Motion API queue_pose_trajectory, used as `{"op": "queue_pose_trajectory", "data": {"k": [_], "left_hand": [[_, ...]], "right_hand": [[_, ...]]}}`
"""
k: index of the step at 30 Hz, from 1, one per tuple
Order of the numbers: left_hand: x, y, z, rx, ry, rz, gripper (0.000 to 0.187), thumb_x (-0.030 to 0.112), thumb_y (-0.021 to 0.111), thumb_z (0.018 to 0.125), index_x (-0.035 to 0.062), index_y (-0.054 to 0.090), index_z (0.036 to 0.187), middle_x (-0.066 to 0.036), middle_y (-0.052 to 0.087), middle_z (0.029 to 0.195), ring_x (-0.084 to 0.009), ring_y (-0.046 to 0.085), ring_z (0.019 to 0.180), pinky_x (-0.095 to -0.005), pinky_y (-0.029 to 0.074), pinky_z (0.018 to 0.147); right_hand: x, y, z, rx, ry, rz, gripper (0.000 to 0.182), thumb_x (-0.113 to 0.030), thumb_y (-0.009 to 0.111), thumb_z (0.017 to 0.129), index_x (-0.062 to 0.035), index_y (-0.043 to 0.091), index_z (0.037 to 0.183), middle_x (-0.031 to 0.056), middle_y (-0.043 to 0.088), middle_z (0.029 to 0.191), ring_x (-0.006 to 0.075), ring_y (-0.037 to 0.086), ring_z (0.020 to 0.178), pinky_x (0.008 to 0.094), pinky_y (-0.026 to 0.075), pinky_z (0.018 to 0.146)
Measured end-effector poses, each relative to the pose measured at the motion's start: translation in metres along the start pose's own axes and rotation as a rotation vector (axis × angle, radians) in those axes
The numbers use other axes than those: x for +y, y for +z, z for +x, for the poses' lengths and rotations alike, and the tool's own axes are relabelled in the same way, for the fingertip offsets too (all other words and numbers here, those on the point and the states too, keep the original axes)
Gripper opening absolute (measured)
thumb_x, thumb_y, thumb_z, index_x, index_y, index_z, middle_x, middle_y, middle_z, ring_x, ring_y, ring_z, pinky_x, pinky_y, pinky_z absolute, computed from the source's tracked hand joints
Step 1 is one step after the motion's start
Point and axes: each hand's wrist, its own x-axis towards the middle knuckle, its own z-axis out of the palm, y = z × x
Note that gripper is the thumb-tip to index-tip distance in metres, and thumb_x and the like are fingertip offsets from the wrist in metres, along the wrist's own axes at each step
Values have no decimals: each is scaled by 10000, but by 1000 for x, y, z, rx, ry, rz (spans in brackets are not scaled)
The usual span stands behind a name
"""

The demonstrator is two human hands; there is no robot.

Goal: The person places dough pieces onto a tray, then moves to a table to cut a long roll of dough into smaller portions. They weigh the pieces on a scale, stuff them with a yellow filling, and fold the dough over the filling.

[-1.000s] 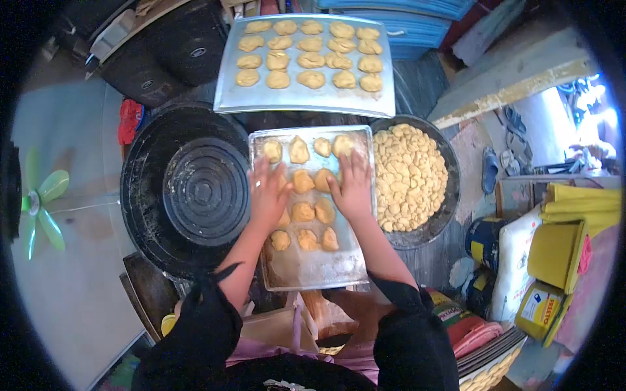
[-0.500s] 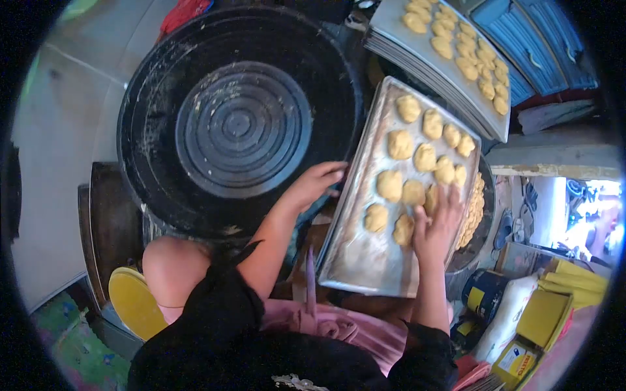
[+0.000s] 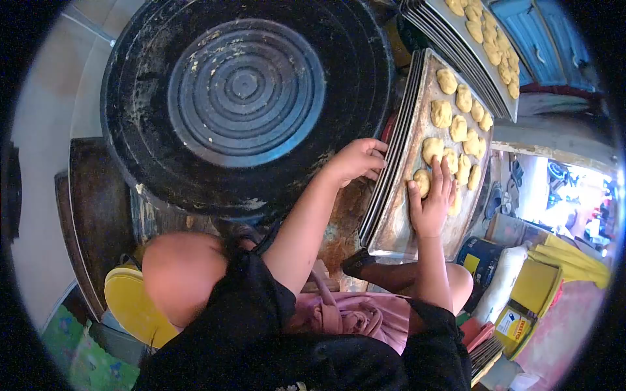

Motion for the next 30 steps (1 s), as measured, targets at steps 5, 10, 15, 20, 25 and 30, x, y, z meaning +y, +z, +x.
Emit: {"op": "queue_pose_trajectory", "data": {"k": [5,10,15,20,25,30], "left_hand": [[8,3,2,6,-26,34,331,35,619,764,-31,542,1080,-77,602,857,-177,618,740,-295,528,651],[8,3,5,6,-45,117,296,93,591,806,21,539,1088,-77,614,900,-176,620,734,-300,516,622],[22,20,10,180,-86,119,331,182,613,850,40,507,1130,-75,609,924,-169,603,750,-299,500,596],[17,25,13,278,36,388,395,275,637,858,40,494,1142,-96,610,937,-183,601,802,-323,503,594],[22,28,10,302,24,404,381,270,631,864,40,495,1136,-105,614,952,-198,603,831,-337,511,605],[23,27,11,290,8,401,378,260,633,864,25,494,1125,-103,615,933,-195,603,807,-330,510,596]], "right_hand": [[1,1,-1,23,2,-20,621,-415,563,845,-114,402,1364,170,405,1376,328,375,1268,507,185,1078],[-1,-1,0,18,8,-24,639,-414,567,833,-102,397,1364,175,410,1370,322,377,1268,497,184,1073],[-1,-1,0,15,24,-13,644,-408,574,827,-115,388,1369,172,404,1377,310,371,1279,497,177,1070],[-2,1,0,37,25,-7,638,-418,568,834,-121,388,1369,173,410,1372,310,375,1277,498,188,1062],[-1,3,0,53,25,-4,634,-425,564,838,-124,390,1368,172,413,1371,310,378,1275,500,196,1058],[0,3,0,65,28,8,625,-421,567,835,-129,400,1362,161,418,1369,306,376,1278,502,208,1053]]}}
